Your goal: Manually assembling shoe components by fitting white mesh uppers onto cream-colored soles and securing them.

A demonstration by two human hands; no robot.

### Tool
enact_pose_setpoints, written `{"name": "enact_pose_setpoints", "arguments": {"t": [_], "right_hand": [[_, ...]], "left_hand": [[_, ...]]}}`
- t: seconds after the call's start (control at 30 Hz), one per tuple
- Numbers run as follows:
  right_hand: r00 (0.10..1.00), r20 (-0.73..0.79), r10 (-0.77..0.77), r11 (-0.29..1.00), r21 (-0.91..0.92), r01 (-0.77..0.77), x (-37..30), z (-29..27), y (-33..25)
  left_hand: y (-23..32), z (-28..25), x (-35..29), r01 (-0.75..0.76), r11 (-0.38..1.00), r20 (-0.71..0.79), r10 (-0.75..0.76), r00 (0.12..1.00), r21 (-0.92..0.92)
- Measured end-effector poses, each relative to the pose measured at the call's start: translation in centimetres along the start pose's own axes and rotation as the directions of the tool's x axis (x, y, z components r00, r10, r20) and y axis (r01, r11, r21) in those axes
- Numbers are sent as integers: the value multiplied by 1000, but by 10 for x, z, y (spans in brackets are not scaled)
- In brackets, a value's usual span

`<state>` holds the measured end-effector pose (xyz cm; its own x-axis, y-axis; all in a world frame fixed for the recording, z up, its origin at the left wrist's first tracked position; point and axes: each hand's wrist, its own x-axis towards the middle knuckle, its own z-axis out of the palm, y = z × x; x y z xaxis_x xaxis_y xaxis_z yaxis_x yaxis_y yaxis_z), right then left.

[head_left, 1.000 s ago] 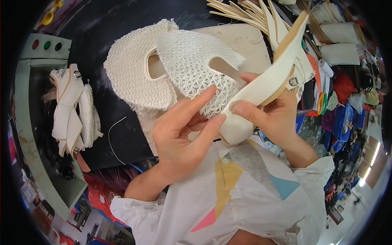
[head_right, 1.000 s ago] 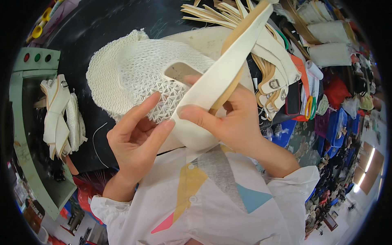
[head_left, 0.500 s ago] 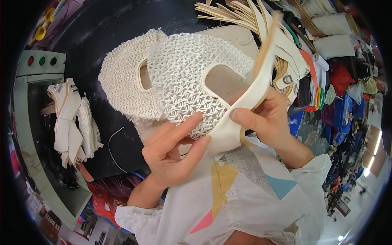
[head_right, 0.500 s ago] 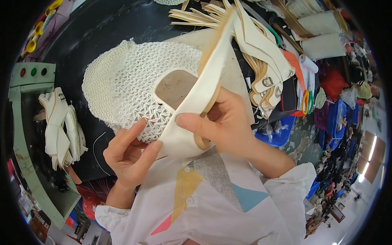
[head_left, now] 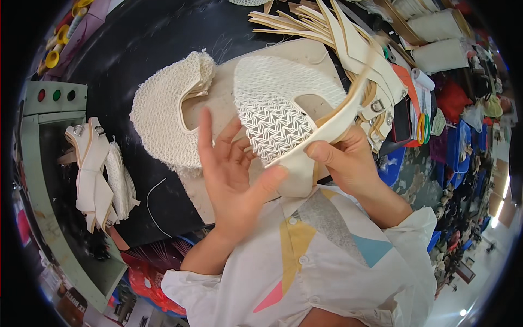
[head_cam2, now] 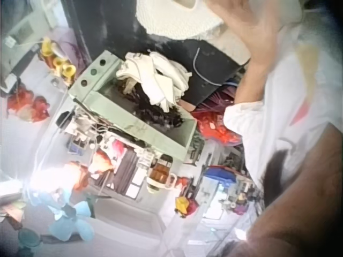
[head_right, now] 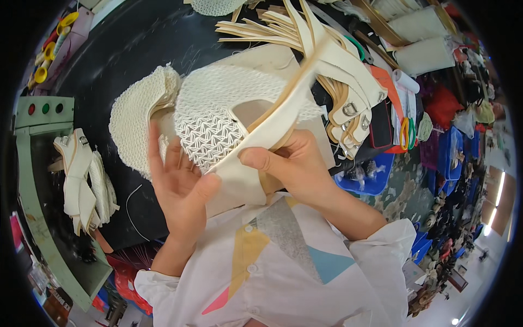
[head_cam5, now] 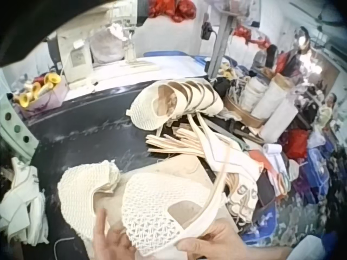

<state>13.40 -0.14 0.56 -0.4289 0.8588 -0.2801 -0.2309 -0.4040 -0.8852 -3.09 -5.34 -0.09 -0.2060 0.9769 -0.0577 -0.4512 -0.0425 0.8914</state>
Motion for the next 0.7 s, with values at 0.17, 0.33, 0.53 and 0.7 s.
{"name": "enact_pose_setpoints", "arguments": {"t": [0.17,0.33,0.53,0.7], "right_hand": [[996,13,86,991,-108,-84,-6,-4,-1],[998,-3,-60,995,-77,60,-5,-5,-6],[1000,-24,7,994,108,-4,3,-1,-2],[984,24,-174,968,-180,176,5,-4,-16]], "left_hand": [[-1,-3,0,404,912,96,-397,913,-73],[12,9,0,302,952,126,-305,944,40],[-5,8,6,-153,913,192,84,978,377],[-4,12,10,-196,904,206,124,971,379]]}}
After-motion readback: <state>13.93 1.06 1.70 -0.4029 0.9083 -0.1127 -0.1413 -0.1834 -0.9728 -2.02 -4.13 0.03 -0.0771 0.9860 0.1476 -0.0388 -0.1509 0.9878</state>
